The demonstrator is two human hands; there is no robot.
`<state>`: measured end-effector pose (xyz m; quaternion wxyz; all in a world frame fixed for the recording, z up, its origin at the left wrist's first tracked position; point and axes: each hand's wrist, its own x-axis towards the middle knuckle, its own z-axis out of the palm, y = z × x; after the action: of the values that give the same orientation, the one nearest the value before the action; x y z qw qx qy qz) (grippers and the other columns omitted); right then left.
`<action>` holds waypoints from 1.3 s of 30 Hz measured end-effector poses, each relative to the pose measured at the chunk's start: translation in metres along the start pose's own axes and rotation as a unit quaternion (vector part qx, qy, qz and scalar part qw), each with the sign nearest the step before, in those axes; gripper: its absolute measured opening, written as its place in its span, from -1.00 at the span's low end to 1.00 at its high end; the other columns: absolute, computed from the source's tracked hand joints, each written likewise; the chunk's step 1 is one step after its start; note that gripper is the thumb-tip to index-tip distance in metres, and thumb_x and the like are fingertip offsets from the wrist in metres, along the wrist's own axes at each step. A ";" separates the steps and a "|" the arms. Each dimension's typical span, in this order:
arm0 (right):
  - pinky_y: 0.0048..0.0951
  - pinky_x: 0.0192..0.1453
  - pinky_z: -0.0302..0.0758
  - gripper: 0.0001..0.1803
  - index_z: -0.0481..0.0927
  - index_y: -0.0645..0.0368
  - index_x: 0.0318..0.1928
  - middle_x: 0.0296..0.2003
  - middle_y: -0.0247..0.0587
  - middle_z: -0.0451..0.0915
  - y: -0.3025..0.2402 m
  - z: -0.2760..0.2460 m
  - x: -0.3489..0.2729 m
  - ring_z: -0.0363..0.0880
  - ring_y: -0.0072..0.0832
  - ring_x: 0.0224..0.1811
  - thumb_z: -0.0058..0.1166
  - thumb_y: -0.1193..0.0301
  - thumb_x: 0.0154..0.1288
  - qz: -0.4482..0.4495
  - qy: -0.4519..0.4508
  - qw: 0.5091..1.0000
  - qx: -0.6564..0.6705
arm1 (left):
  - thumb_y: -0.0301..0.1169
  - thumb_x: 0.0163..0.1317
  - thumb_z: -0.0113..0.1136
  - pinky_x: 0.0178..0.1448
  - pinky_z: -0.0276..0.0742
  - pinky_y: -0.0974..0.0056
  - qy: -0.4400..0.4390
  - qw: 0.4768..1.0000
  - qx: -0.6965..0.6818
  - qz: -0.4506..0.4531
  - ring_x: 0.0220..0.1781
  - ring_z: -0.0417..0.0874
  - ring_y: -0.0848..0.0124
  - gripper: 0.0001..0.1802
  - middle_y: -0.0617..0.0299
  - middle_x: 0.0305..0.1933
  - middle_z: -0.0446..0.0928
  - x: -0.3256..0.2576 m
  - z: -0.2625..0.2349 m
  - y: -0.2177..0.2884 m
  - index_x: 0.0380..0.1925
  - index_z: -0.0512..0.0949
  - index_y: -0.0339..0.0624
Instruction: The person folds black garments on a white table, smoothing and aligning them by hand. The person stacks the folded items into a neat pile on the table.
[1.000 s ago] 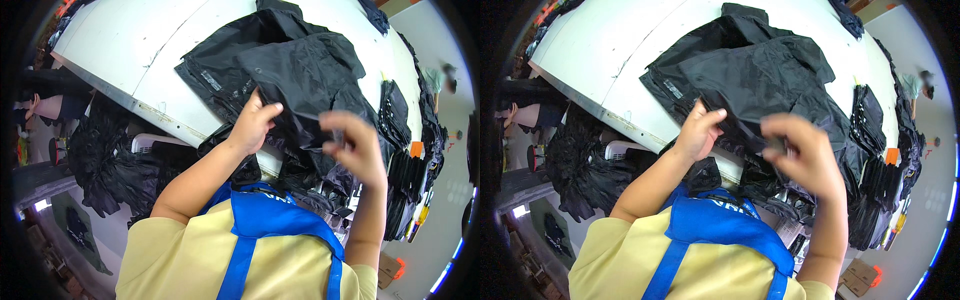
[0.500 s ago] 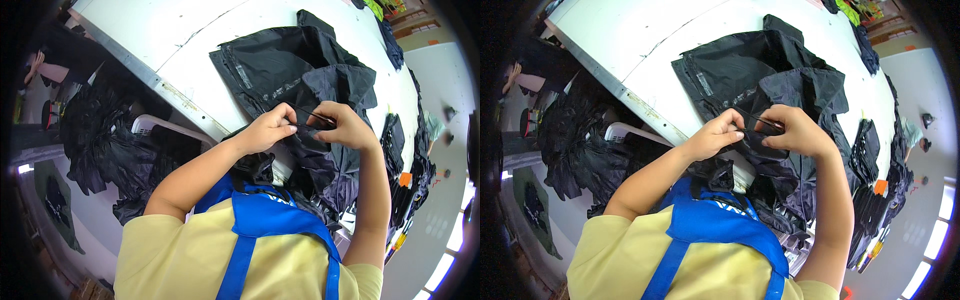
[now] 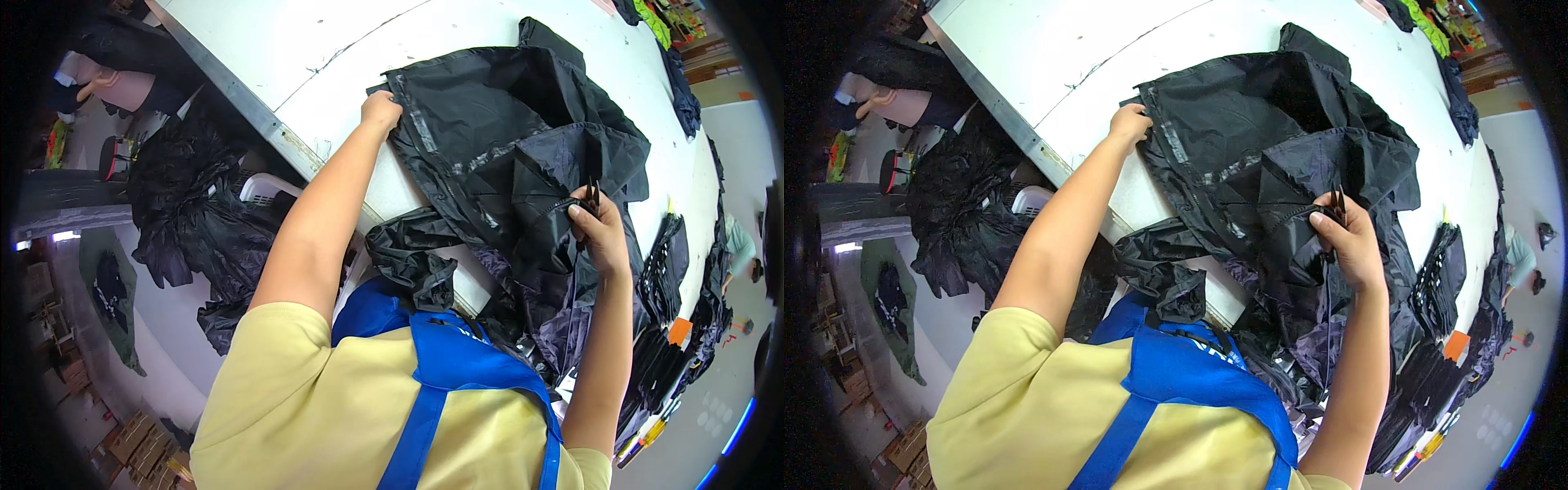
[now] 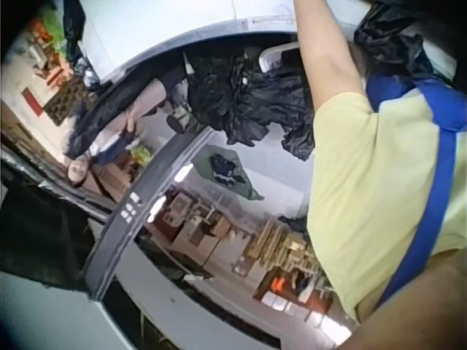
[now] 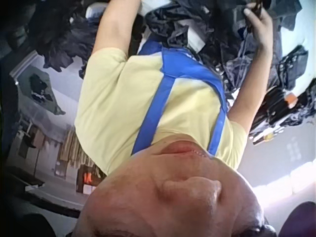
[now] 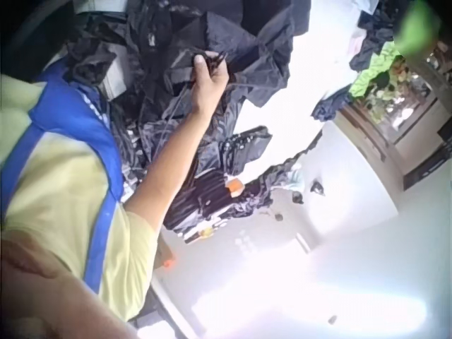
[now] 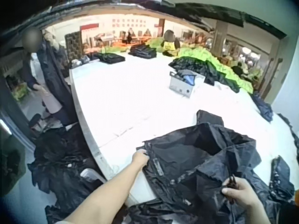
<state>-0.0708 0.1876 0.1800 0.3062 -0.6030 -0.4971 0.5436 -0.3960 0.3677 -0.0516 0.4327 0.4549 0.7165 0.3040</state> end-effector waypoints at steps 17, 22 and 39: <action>-0.71 -0.35 0.37 -0.85 0.48 0.16 -0.12 -0.30 -0.48 0.52 -0.025 0.046 0.026 0.38 -0.76 -0.34 0.01 0.48 0.31 -0.095 0.008 0.992 0.079 | -0.56 0.16 0.23 -0.31 0.58 0.42 -0.236 0.945 -0.171 0.148 -0.44 0.61 0.50 -0.78 0.17 -0.41 0.59 -0.156 -0.046 0.118 -0.19 0.54 -0.43; -0.67 -0.36 0.38 -0.79 0.50 0.24 -0.12 -0.32 -0.42 0.52 -0.035 0.064 0.015 0.39 -0.76 -0.42 0.13 0.48 0.24 -0.105 0.022 0.993 0.052 | -0.56 0.15 0.24 -0.36 0.57 0.45 -0.218 0.939 -0.113 0.242 -0.46 0.62 0.51 -0.87 0.17 -0.47 0.59 -0.197 -0.057 0.156 -0.31 0.59 -0.41; -0.65 -0.30 0.36 -0.87 0.52 0.32 -0.41 -0.52 -0.46 0.50 -0.033 0.066 -0.031 0.38 -0.74 -0.42 0.20 0.54 0.08 -0.135 0.045 0.988 0.066 | -0.57 0.08 0.13 -0.14 0.54 0.24 -0.085 0.689 0.076 0.716 -0.18 0.56 0.18 -0.85 0.05 -0.04 0.46 -0.264 -0.058 0.206 -0.31 0.49 -0.36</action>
<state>-0.1400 0.1580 0.2062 0.4377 -0.5333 -0.5225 0.5010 -0.3123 0.2059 0.2356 0.1066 0.8851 0.1543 0.4259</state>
